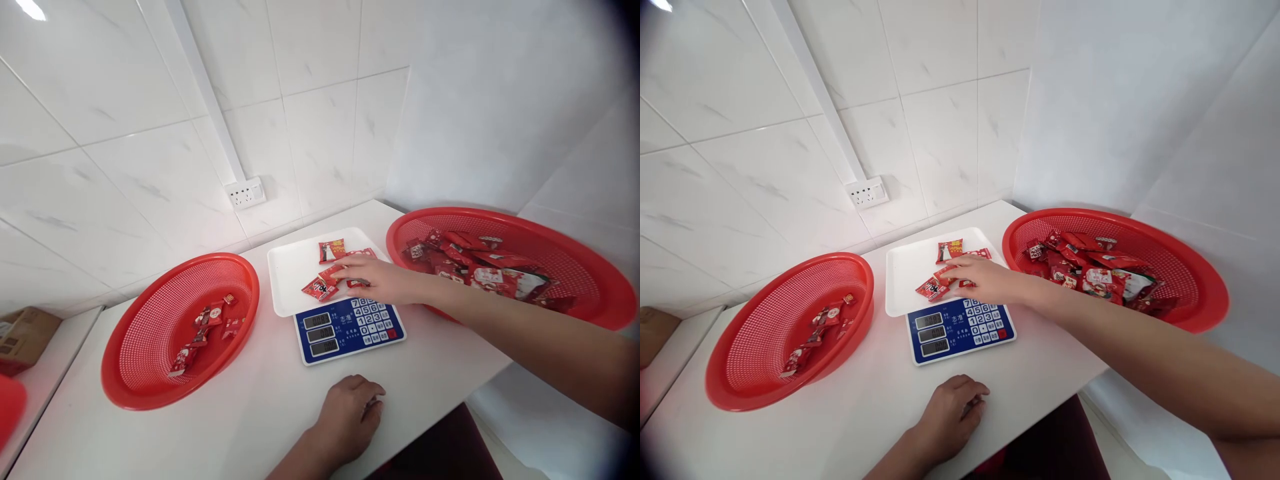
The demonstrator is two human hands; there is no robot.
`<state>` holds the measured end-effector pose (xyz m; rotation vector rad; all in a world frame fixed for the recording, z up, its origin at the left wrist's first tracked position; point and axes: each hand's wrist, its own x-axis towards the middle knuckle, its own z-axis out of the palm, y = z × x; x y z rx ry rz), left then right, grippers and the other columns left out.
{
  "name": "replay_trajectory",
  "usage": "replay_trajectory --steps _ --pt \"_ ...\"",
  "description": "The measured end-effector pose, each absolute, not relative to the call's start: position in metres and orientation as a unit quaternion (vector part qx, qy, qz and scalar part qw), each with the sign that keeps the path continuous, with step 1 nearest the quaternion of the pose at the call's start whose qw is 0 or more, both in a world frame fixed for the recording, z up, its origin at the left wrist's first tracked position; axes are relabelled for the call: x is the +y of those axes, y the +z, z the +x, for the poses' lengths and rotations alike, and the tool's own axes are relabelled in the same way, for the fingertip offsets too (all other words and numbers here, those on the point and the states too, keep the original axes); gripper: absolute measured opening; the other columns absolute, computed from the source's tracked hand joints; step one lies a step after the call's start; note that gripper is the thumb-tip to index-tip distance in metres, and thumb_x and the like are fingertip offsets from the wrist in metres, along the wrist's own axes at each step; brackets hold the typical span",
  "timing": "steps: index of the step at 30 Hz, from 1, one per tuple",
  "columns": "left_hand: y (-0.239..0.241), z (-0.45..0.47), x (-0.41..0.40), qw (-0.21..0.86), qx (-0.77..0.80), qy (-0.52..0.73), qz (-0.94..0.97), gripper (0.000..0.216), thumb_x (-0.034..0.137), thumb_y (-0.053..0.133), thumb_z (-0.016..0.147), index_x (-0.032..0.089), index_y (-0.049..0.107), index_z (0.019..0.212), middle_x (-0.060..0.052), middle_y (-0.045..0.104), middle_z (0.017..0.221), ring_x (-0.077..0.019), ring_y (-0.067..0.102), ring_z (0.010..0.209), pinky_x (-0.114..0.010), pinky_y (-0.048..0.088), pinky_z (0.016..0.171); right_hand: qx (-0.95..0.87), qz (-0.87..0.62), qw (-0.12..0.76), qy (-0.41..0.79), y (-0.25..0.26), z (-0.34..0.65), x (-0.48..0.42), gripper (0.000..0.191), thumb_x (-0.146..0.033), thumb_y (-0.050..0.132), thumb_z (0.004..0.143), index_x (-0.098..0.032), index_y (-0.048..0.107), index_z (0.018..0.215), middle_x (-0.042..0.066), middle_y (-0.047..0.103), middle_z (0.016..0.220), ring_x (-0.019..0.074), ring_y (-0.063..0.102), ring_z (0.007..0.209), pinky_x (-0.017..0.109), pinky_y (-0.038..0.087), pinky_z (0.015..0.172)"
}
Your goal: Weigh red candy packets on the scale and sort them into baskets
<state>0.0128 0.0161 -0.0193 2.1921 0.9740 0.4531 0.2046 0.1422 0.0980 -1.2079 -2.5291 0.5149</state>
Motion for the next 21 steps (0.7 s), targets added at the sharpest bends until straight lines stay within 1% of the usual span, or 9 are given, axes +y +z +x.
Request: replay_trajectory --steps 3,6,9,13,16,18,21 --pt "-0.021 0.012 0.017 0.34 0.37 0.176 0.846 0.027 0.017 0.049 0.081 0.021 0.064 0.104 -0.005 0.066 0.093 -0.0167 0.06 0.081 -0.028 0.051 0.076 -0.905 -0.375 0.13 0.151 0.086 0.195 0.141 0.041 -0.033 0.056 0.082 -0.033 0.056 0.123 0.0 0.036 0.144 0.0247 0.025 0.134 0.045 0.022 0.108" --pt "-0.021 0.012 0.017 0.337 0.367 0.172 0.85 0.027 0.016 0.049 0.082 0.02 0.064 0.104 -0.005 0.066 0.093 -0.0167 0.061 0.081 -0.028 0.05 0.077 -0.908 -0.379 0.129 0.127 0.076 0.192 0.141 0.037 -0.029 0.058 0.08 -0.032 0.061 0.117 0.001 0.041 0.141 0.0277 0.023 0.134 0.049 0.019 0.108" --pt "-0.02 0.012 0.017 0.336 0.364 0.168 0.852 0.026 0.017 0.049 0.082 0.019 0.064 0.104 -0.006 0.066 0.094 -0.0167 0.061 0.081 -0.027 0.051 0.076 -0.891 -0.418 0.138 0.113 0.077 0.202 0.138 0.034 -0.026 0.055 0.081 -0.031 0.062 0.114 -0.001 0.045 0.138 0.0265 0.025 0.134 0.048 0.02 0.108" --pt "-0.019 0.012 0.017 0.333 0.363 0.165 0.855 0.027 0.018 0.048 0.084 0.019 0.063 0.105 -0.006 0.066 0.095 -0.0172 0.061 0.083 -0.028 0.05 0.077 -0.849 -0.494 0.155 0.109 0.083 0.233 0.117 0.038 -0.033 0.047 0.085 -0.03 0.056 0.122 -0.002 0.042 0.14 0.0245 0.027 0.133 0.045 0.021 0.11" --pt "-0.019 0.011 0.017 0.337 0.361 0.164 0.854 0.027 0.019 0.047 0.084 0.019 0.063 0.106 -0.006 0.066 0.095 -0.0175 0.061 0.084 -0.028 0.05 0.079 -0.801 -0.569 0.17 0.073 0.076 0.264 0.092 0.044 -0.041 0.043 0.086 -0.027 0.053 0.126 0.004 0.042 0.14 0.0265 0.031 0.131 0.043 0.027 0.109" --pt "-0.02 0.011 0.018 0.343 0.362 0.163 0.851 0.027 0.019 0.047 0.084 0.019 0.063 0.106 -0.006 0.067 0.095 -0.0175 0.061 0.084 -0.028 0.05 0.079 -0.77 -0.618 0.148 0.058 0.063 0.283 0.074 0.049 -0.048 0.043 0.083 -0.026 0.053 0.126 0.007 0.043 0.139 0.0281 0.035 0.129 0.044 0.031 0.106" --pt "-0.02 0.011 0.018 0.351 0.365 0.159 0.848 0.027 0.02 0.048 0.084 0.02 0.063 0.106 -0.005 0.067 0.095 -0.0172 0.061 0.084 -0.028 0.051 0.078 -0.734 -0.667 0.119 0.046 0.042 0.301 0.052 0.057 -0.058 0.041 0.081 -0.031 0.047 0.13 0.001 0.041 0.141 0.0282 0.037 0.128 0.045 0.039 0.101"
